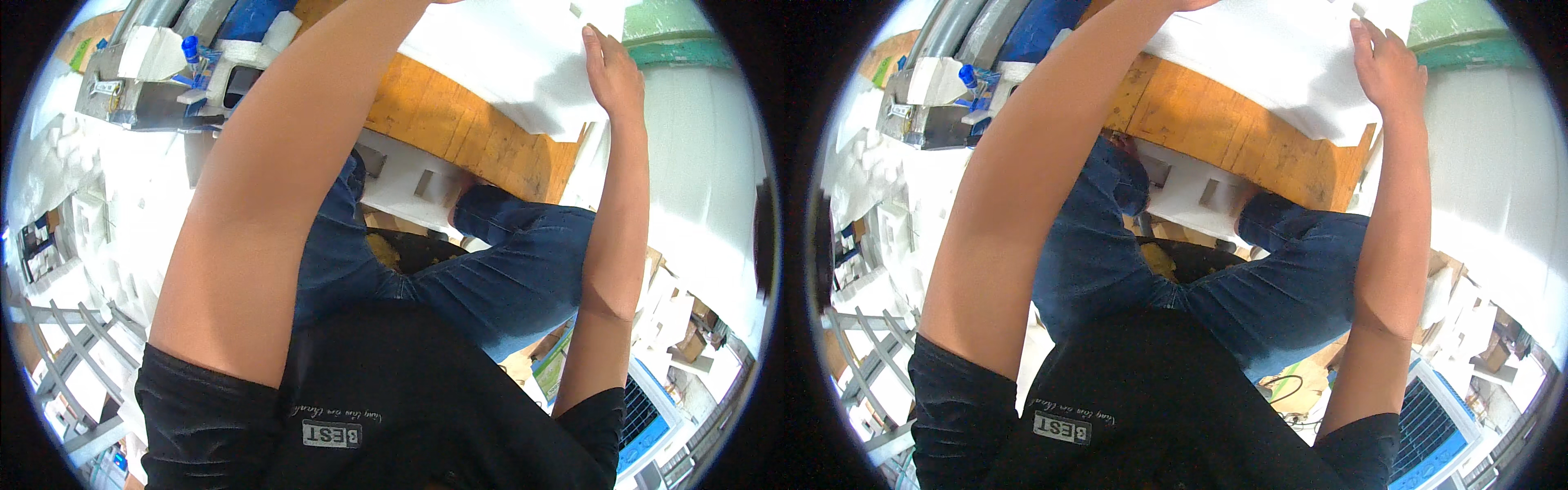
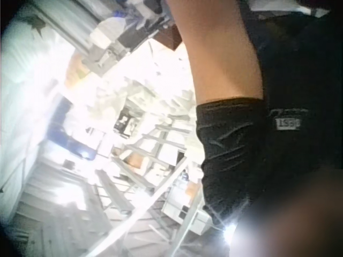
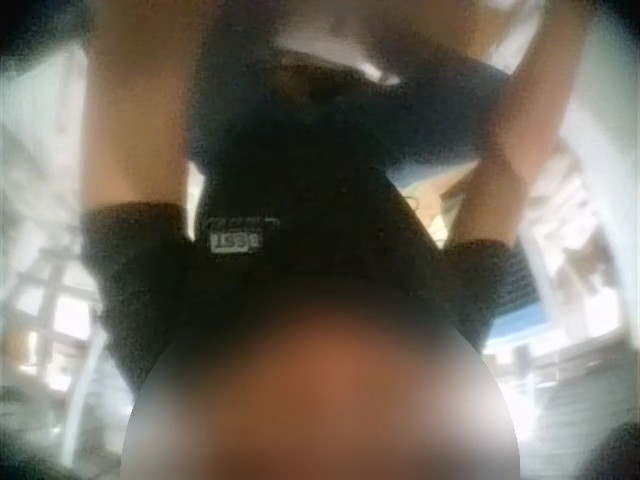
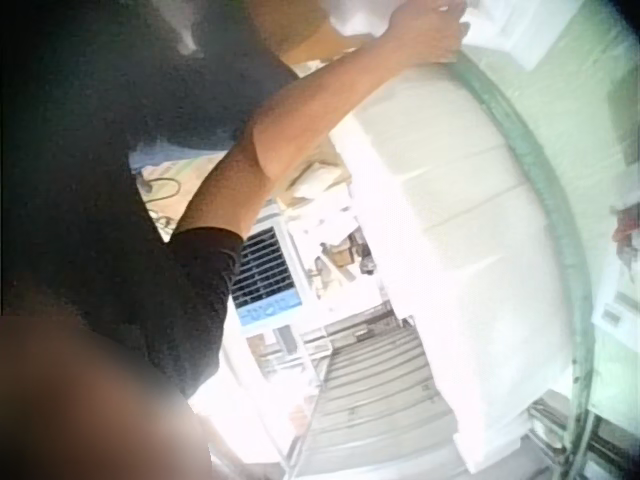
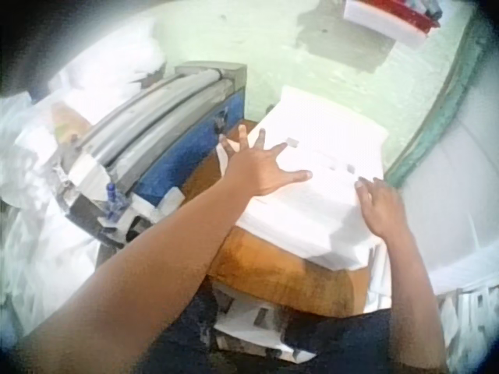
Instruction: The person sits on the floor and assembles white styrofoam pieces into a larger structure. They pick up individual pieces, align them, and press them together to form a multi-part assembly.
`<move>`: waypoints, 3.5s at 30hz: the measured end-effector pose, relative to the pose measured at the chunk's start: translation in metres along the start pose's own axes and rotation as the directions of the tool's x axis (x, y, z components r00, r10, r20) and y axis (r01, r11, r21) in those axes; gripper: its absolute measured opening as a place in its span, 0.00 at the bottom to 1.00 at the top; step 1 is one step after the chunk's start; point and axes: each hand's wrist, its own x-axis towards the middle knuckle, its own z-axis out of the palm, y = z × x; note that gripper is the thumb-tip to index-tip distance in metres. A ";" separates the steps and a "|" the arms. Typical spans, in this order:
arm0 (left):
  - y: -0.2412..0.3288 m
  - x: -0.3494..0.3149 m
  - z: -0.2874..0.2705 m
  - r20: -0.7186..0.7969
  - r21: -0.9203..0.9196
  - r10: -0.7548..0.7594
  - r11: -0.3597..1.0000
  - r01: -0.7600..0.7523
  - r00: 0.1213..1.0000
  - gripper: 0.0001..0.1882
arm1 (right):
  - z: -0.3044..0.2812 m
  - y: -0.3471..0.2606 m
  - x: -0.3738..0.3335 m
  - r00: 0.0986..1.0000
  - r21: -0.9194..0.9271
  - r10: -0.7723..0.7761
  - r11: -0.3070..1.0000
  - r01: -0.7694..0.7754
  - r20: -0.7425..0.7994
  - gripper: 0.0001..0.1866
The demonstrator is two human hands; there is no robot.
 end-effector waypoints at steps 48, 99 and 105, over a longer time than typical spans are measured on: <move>-0.020 0.025 0.052 -0.166 0.203 0.052 0.979 -0.017 0.985 0.50 | -0.026 -0.042 -0.013 0.900 0.009 0.378 0.921 -0.389 0.218 0.40; -0.007 0.018 0.038 -0.082 0.103 -0.057 0.993 0.066 0.995 0.50 | -0.031 -0.040 -0.010 0.866 0.075 0.423 0.887 -0.456 0.264 0.35; -0.003 0.019 0.029 -0.027 0.123 -0.060 0.990 0.062 0.998 0.50 | -0.043 -0.041 -0.011 0.841 0.115 0.425 0.867 -0.484 0.335 0.37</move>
